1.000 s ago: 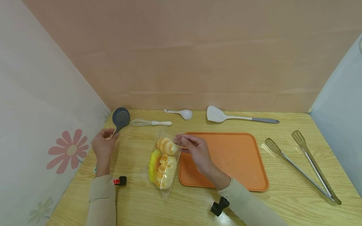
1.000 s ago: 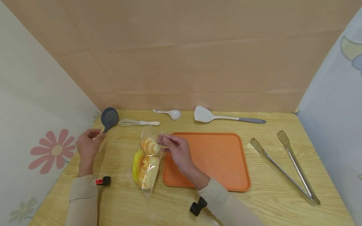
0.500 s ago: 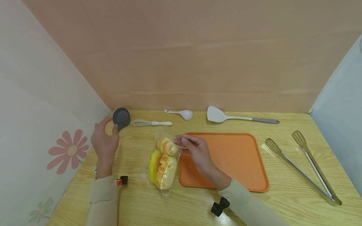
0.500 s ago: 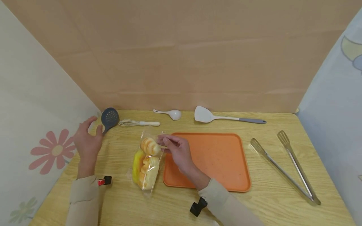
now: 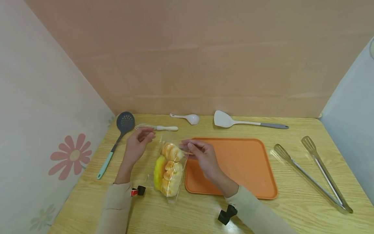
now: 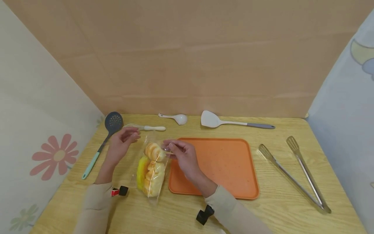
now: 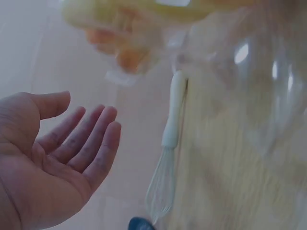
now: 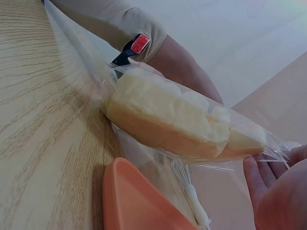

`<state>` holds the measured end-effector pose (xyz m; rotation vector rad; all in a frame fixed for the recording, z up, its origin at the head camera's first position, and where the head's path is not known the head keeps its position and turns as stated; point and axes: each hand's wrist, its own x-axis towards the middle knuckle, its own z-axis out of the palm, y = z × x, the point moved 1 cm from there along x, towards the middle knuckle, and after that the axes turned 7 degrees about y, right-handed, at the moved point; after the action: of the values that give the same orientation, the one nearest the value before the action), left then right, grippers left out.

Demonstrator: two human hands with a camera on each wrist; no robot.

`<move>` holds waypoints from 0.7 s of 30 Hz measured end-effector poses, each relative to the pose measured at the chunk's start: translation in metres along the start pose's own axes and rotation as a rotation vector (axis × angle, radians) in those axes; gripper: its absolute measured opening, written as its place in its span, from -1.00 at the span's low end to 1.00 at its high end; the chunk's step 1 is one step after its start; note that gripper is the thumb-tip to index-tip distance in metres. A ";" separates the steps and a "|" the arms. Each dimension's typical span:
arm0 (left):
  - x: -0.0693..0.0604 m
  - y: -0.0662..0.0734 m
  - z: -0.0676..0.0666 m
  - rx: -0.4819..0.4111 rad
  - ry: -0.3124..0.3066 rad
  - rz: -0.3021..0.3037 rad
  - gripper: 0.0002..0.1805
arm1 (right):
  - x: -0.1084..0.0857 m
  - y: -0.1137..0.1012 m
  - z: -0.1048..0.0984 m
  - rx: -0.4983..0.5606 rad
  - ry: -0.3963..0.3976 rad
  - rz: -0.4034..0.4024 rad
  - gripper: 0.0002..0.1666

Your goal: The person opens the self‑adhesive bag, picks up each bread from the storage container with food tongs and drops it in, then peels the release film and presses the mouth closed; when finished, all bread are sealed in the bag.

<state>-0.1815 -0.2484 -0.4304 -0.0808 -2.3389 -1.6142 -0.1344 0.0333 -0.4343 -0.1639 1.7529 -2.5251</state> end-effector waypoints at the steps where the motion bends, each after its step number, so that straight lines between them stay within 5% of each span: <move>1: -0.001 0.000 0.004 -0.040 -0.034 -0.039 -0.66 | 0.000 0.000 0.000 0.001 -0.001 0.001 -0.62; 6: -0.003 -0.001 0.021 -0.154 -0.097 -0.168 -0.63 | 0.000 0.000 -0.001 0.000 -0.004 0.004 -0.63; 14: -0.003 -0.011 0.029 -0.115 -0.116 -0.186 -0.59 | 0.000 0.000 0.000 -0.008 0.001 0.013 -0.63; 21: -0.002 -0.009 0.020 -0.073 -0.125 -0.196 -0.65 | 0.003 0.005 -0.003 -0.002 0.146 0.075 -0.67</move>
<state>-0.1858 -0.2329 -0.4461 0.0348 -2.4467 -1.8367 -0.1375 0.0336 -0.4400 0.0860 1.7750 -2.5404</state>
